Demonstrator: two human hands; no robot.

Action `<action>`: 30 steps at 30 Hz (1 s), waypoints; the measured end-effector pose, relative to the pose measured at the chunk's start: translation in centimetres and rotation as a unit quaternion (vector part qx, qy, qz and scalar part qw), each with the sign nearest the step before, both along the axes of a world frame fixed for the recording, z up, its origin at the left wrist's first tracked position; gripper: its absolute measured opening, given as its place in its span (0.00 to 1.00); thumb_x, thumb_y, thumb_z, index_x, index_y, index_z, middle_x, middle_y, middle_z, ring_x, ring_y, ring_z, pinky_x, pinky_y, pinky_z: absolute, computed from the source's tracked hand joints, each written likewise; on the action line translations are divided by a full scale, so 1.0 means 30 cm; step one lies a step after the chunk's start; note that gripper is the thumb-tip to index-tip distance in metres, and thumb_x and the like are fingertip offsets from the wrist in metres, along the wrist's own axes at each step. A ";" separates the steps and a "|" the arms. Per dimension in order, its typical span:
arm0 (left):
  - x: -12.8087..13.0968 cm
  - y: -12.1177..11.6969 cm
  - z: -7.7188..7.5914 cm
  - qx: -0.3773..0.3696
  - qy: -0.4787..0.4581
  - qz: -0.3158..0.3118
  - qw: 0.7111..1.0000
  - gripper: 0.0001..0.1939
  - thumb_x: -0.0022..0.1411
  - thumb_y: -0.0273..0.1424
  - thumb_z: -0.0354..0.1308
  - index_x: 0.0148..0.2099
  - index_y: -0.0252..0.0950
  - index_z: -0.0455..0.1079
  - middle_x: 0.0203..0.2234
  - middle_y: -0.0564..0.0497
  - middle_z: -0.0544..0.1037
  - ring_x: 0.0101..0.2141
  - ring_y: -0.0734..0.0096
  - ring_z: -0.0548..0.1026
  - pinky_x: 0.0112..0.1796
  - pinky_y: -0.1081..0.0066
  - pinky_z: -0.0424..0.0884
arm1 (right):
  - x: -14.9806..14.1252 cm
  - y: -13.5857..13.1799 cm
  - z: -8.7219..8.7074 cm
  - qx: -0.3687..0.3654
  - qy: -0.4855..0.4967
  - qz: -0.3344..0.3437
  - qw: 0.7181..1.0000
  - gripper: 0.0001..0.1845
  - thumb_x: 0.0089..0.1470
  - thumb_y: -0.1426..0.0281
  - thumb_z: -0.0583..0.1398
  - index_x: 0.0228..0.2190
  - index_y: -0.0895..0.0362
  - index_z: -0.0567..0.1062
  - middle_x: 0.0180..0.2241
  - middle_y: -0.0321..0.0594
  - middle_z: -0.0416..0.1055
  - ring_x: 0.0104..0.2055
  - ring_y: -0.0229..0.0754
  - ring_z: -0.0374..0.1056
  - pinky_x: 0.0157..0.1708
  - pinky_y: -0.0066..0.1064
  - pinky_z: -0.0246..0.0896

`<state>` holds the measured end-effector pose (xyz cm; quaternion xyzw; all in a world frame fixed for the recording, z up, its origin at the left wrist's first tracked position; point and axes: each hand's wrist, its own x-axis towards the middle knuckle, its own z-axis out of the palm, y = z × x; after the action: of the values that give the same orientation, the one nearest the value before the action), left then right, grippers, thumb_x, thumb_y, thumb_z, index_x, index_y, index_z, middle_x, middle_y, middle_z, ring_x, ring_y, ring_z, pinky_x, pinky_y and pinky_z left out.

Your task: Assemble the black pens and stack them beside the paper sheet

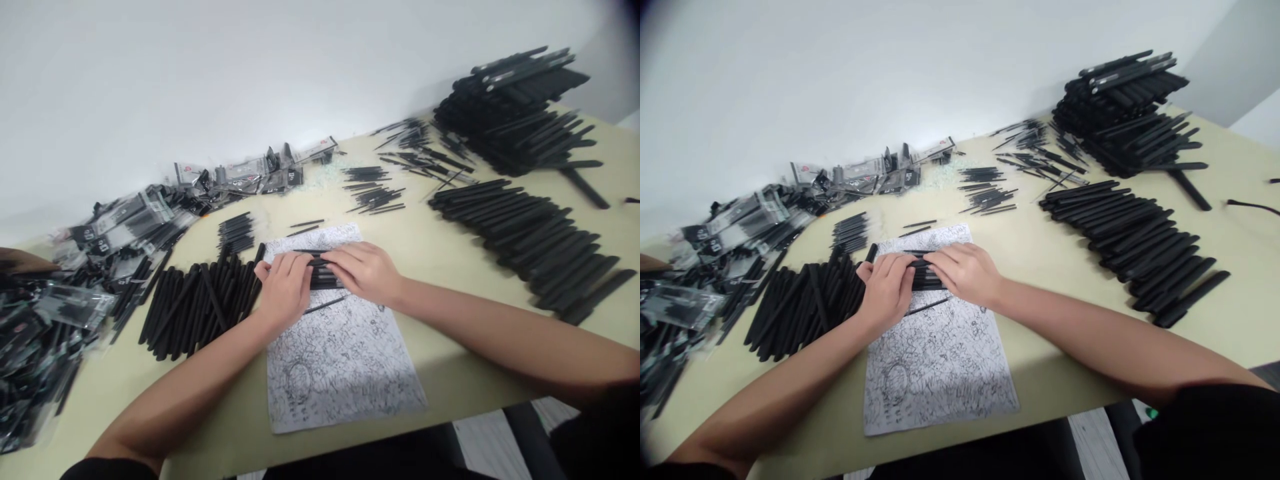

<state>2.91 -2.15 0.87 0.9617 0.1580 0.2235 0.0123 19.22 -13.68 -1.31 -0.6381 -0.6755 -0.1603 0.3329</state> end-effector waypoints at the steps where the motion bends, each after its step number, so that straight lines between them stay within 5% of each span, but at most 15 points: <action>1: -0.001 0.000 0.001 -0.006 0.006 0.001 1.000 0.12 0.71 0.29 0.43 0.47 0.37 0.67 0.39 0.48 0.78 0.38 0.64 0.70 0.39 0.61 0.51 | 0.001 0.000 0.000 0.001 -0.001 0.003 1.000 0.13 0.62 0.70 0.53 0.42 0.58 0.76 0.37 0.38 0.78 0.37 0.39 0.71 0.34 0.34 0.62; 15: -0.007 0.001 0.020 -0.105 0.026 0.008 0.994 0.12 0.69 0.31 0.44 0.42 0.37 0.69 0.35 0.50 0.79 0.37 0.65 0.72 0.40 0.60 0.51 | -0.002 -0.012 0.013 -0.010 0.005 -0.023 1.000 0.10 0.62 0.69 0.55 0.40 0.47 0.76 0.41 0.27 0.79 0.37 0.37 0.68 0.42 0.39 0.47; 30: -0.003 -0.003 0.002 -0.058 0.001 0.007 0.998 0.12 0.71 0.30 0.43 0.47 0.39 0.67 0.41 0.50 0.77 0.41 0.65 0.71 0.41 0.60 0.50 | -0.004 -0.002 -0.007 -0.057 0.028 -0.008 0.998 0.16 0.65 0.67 0.50 0.43 0.57 0.76 0.36 0.40 0.78 0.35 0.38 0.72 0.36 0.33 0.67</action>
<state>2.84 -2.25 0.94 0.9584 0.1778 0.2134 0.0663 19.09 -13.73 -1.53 -0.6659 -0.6686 -0.1064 0.3133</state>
